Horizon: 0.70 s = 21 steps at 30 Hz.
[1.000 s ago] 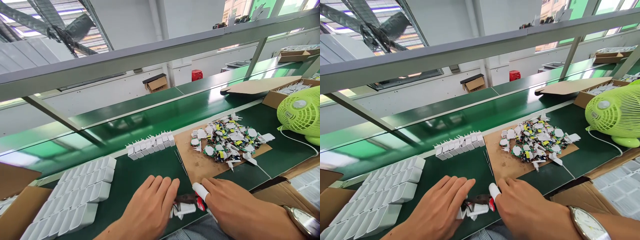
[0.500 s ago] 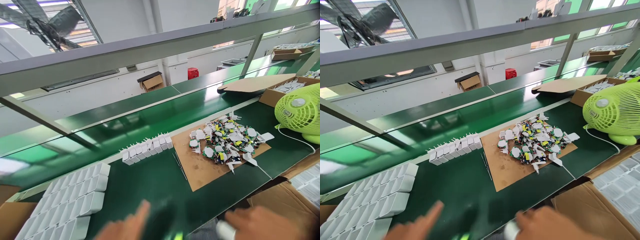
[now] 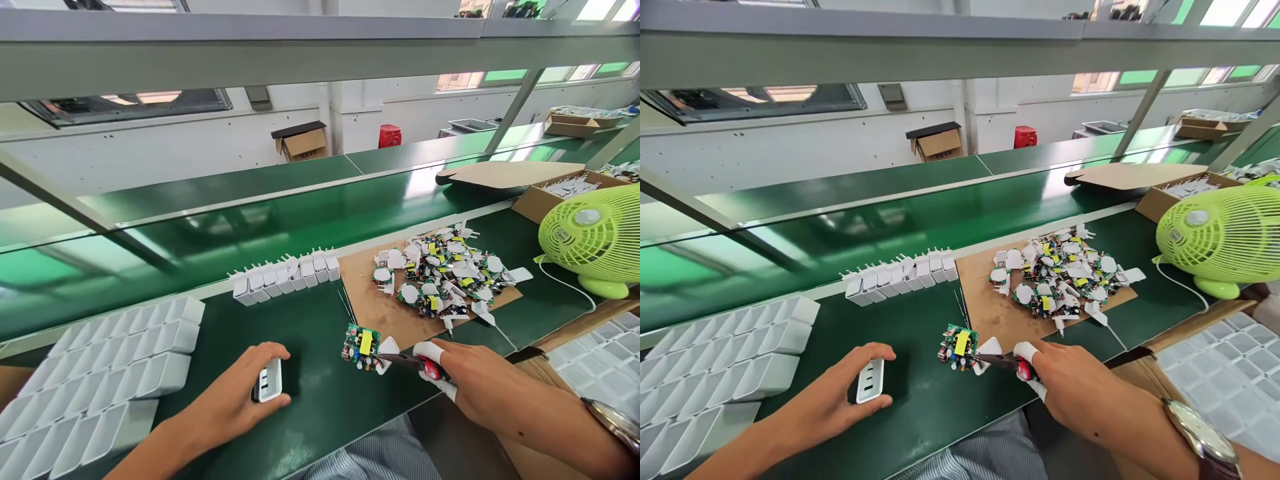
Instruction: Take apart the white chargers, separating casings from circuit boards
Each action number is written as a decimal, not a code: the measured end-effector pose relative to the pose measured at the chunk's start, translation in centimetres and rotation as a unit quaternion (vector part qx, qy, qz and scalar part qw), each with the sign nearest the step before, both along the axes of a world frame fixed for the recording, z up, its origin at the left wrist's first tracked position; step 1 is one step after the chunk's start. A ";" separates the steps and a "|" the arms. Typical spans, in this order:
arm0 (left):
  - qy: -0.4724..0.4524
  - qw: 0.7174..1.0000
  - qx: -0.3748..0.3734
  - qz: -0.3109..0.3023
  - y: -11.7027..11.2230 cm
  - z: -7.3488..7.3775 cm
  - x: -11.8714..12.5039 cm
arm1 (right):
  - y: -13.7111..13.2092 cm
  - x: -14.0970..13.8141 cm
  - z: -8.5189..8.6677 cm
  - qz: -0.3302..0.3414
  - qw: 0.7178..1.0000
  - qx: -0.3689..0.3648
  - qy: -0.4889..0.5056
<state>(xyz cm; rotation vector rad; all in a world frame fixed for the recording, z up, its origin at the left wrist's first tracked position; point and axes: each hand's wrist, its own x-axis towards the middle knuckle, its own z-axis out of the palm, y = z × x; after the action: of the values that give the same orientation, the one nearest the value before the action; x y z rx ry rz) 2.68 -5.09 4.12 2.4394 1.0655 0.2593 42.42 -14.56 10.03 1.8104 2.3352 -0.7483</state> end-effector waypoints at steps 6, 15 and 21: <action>-0.046 0.991 0.108 -0.057 -0.1 2.4 2.8 | 0.5 -0.6 0.2 0.028 0.999 -0.005 -0.033; -0.150 0.941 0.267 -0.143 0.7 3.7 9.0 | -1.7 1.6 1.7 -0.008 0.997 0.071 0.030; -0.236 0.965 -0.097 0.068 2.2 3.8 7.1 | -3.0 14.8 0.0 -0.345 0.913 0.217 -0.010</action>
<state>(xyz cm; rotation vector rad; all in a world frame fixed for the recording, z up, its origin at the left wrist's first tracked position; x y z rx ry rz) 9.76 -2.89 7.92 1.9914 0.9856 0.7067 57.24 -17.53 10.07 2.8783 1.9217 -0.2414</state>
